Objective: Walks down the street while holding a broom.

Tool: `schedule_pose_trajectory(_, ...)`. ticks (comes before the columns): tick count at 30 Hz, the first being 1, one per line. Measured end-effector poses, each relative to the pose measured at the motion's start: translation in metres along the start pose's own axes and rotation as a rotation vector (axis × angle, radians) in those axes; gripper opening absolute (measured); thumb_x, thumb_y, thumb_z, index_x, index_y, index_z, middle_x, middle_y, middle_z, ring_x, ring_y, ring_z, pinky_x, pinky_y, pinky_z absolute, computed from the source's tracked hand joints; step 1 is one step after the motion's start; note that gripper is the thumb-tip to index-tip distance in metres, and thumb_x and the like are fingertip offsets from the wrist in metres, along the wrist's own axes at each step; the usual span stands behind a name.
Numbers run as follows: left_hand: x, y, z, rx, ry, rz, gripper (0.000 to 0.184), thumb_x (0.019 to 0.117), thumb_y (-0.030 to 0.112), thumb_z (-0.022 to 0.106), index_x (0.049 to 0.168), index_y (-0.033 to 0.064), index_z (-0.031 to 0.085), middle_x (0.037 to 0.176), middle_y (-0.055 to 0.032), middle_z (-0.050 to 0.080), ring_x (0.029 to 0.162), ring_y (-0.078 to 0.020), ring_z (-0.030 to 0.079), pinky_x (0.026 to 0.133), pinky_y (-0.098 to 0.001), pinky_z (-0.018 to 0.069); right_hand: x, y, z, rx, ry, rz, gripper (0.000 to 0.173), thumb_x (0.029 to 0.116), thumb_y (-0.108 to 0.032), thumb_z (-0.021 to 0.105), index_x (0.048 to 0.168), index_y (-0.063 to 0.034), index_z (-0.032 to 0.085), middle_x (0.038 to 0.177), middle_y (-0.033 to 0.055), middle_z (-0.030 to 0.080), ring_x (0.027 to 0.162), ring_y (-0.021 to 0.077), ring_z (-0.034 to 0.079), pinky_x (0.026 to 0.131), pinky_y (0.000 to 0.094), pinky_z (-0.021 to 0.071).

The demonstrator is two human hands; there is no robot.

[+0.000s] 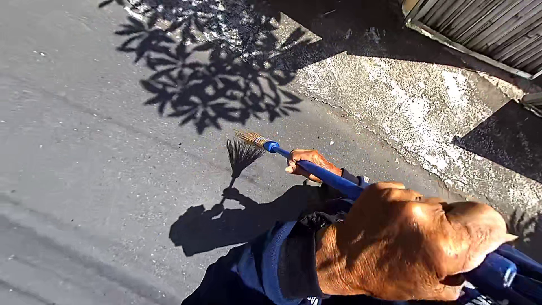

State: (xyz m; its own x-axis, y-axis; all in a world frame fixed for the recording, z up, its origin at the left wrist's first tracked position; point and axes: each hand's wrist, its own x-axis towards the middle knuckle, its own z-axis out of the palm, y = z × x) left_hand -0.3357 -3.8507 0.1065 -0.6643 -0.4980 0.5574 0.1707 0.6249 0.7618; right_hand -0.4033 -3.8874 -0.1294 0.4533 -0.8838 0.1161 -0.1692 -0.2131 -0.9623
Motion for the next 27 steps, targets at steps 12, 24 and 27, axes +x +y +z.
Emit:
schedule_pose_trajectory(12, 0.017, -0.126, -0.054, 0.102, -0.116, -0.386, 0.014, 0.099, 0.018, 0.061, 0.09, 0.0073, 0.063, 0.068, -0.0026, 0.058, 0.066, -0.0173, 0.06, 0.064, -0.0359, 0.0481, 0.096, 0.109, -0.059, -0.074, -0.043, 0.24, 0.021, 0.0941, -0.017, 0.072, 0.092, 0.0033, 0.069, 0.097, 0.0165, 0.069, 0.092, 0.0244, 0.067, 0.084, 0.0427, 0.0564)
schedule_pose_trajectory(24, 0.028, -0.086, -0.118, -0.231, -0.112, -0.073, 0.028, 0.1009, 0.028, 0.064, 0.083, 0.0072, 0.068, 0.057, -0.0065, 0.054, 0.053, -0.0225, 0.055, 0.054, -0.0368, 0.0419, 0.067, 0.045, -0.041, -0.175, 0.073, 0.22, 0.024, 0.1001, -0.029, 0.066, 0.095, -0.0074, 0.073, 0.098, 0.0062, 0.073, 0.095, 0.0157, 0.07, 0.086, 0.0381, 0.0588)
schedule_pose_trajectory(27, -0.007, -0.113, -0.124, -0.384, -0.16, 0.017, 0.016, 0.0911, 0.017, 0.071, 0.088, 0.0024, 0.068, 0.062, -0.0078, 0.057, 0.061, -0.0224, 0.058, 0.063, -0.0374, 0.0434, 0.038, 0.051, -0.065, -0.466, 0.272, 0.474, 0.03, 0.1007, -0.037, 0.063, 0.094, -0.0087, 0.073, 0.095, 0.007, 0.073, 0.089, 0.0186, 0.07, 0.081, 0.0445, 0.0582)
